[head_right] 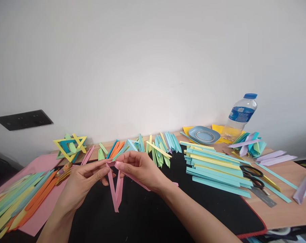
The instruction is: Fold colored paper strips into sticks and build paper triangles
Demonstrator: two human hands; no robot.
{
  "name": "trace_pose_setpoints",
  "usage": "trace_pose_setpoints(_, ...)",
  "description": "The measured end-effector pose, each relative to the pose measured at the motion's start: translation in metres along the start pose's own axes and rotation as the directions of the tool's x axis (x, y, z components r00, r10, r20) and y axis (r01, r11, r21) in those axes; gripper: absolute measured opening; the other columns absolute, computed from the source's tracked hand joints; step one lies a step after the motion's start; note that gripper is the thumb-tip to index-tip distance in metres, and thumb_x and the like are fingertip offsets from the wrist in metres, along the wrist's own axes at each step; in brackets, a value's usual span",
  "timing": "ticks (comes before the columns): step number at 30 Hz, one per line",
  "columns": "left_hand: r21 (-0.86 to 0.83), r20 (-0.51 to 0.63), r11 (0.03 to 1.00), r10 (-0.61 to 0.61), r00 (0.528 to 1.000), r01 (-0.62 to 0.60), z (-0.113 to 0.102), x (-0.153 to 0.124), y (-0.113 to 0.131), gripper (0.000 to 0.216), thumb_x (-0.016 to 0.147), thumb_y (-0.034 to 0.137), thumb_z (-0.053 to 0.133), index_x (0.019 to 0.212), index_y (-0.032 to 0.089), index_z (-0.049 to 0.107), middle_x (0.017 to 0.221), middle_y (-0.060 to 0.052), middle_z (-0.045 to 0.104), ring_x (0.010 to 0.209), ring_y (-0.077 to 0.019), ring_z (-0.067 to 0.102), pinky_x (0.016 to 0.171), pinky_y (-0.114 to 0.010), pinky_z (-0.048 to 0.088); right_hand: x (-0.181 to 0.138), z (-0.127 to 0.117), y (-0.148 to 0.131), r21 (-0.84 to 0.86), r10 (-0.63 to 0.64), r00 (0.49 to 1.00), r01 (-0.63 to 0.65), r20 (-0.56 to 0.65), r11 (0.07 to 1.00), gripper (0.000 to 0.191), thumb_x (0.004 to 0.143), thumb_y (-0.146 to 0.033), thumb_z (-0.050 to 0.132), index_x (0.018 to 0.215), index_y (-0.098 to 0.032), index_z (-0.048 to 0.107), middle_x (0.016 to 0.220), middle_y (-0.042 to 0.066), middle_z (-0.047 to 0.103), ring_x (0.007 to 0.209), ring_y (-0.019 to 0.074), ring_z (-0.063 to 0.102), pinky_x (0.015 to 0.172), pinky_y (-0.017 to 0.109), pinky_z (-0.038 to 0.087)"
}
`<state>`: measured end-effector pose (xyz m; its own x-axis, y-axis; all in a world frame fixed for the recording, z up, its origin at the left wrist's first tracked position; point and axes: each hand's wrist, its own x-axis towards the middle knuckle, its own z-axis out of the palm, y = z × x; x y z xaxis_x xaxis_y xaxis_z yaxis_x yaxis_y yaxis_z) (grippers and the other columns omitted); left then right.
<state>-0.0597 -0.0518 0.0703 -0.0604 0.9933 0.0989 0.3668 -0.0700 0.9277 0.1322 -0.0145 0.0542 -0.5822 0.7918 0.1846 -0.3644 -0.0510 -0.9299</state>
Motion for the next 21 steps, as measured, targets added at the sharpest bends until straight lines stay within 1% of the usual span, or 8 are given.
trace_pose_setpoints(2,0.000,-0.005,1.000,0.001,1.000,-0.001,0.000,-0.001,0.002,0.039,0.069,0.039,0.071,0.101,0.016,0.072,0.060,-0.002,0.068,0.052,-0.0156,0.061,0.062,-0.030,0.053,0.002,0.001,0.002,0.063,-0.001,1.000,0.001,0.000,0.998,0.023,0.075,-0.036,0.070,0.081,-0.016,0.061,0.066,-0.003,0.058,0.059,0.0075,0.055,0.055,0.019,0.043)
trace_pose_setpoints(4,-0.003,-0.006,1.000,-0.002,1.000,0.002,0.000,-0.001,0.003,0.039,0.070,0.039,0.071,0.101,0.016,0.072,0.061,-0.003,0.068,0.051,-0.0155,0.061,0.061,-0.030,0.053,0.003,0.002,0.004,0.088,-0.016,1.000,0.016,-0.003,0.996,0.024,0.073,-0.036,0.072,0.079,-0.016,0.060,0.066,-0.002,0.059,0.061,0.0084,0.055,0.058,0.021,0.044)
trace_pose_setpoints(9,0.000,-0.005,1.000,-0.012,1.000,0.012,0.001,-0.001,0.002,0.038,0.069,0.038,0.072,0.101,0.018,0.073,0.056,-0.001,0.066,0.053,-0.0162,0.062,0.064,-0.030,0.053,0.006,0.008,0.008,0.017,-0.087,0.996,0.087,-0.013,0.996,0.027,0.073,-0.041,0.071,0.079,-0.016,0.061,0.073,0.000,0.061,0.070,0.0118,0.058,0.068,0.027,0.047)
trace_pose_setpoints(12,-0.004,0.000,1.000,-0.007,1.000,0.007,0.001,-0.001,0.002,0.038,0.068,0.039,0.072,0.100,0.018,0.073,0.054,-0.001,0.065,0.053,-0.0165,0.062,0.064,-0.030,0.053,0.008,0.011,0.009,0.026,-0.102,0.995,0.103,-0.023,0.994,0.030,0.071,-0.043,0.071,0.080,-0.017,0.061,0.076,0.001,0.061,0.070,0.0117,0.057,0.067,0.026,0.046)
trace_pose_setpoints(16,0.022,0.005,1.000,0.006,1.000,-0.006,0.002,-0.001,0.003,0.040,0.069,0.040,0.071,0.102,0.018,0.073,0.051,-0.001,0.064,0.053,-0.0172,0.062,0.064,-0.031,0.052,0.009,0.013,0.007,0.013,-0.058,0.997,0.059,-0.042,0.998,0.035,0.066,-0.044,0.075,0.078,-0.016,0.058,0.072,-0.001,0.061,0.064,0.0097,0.056,0.060,0.023,0.042)
trace_pose_setpoints(21,0.048,0.020,0.999,-0.005,1.000,0.004,0.001,-0.003,0.003,0.042,0.070,0.042,0.070,0.104,0.018,0.072,0.051,-0.001,0.064,0.054,-0.0162,0.061,0.066,-0.030,0.051,0.008,0.014,0.003,-0.016,-0.025,0.997,0.024,-0.068,1.000,0.036,0.061,-0.039,0.079,0.076,-0.015,0.058,0.075,0.000,0.064,0.067,0.0101,0.057,0.062,0.023,0.043)
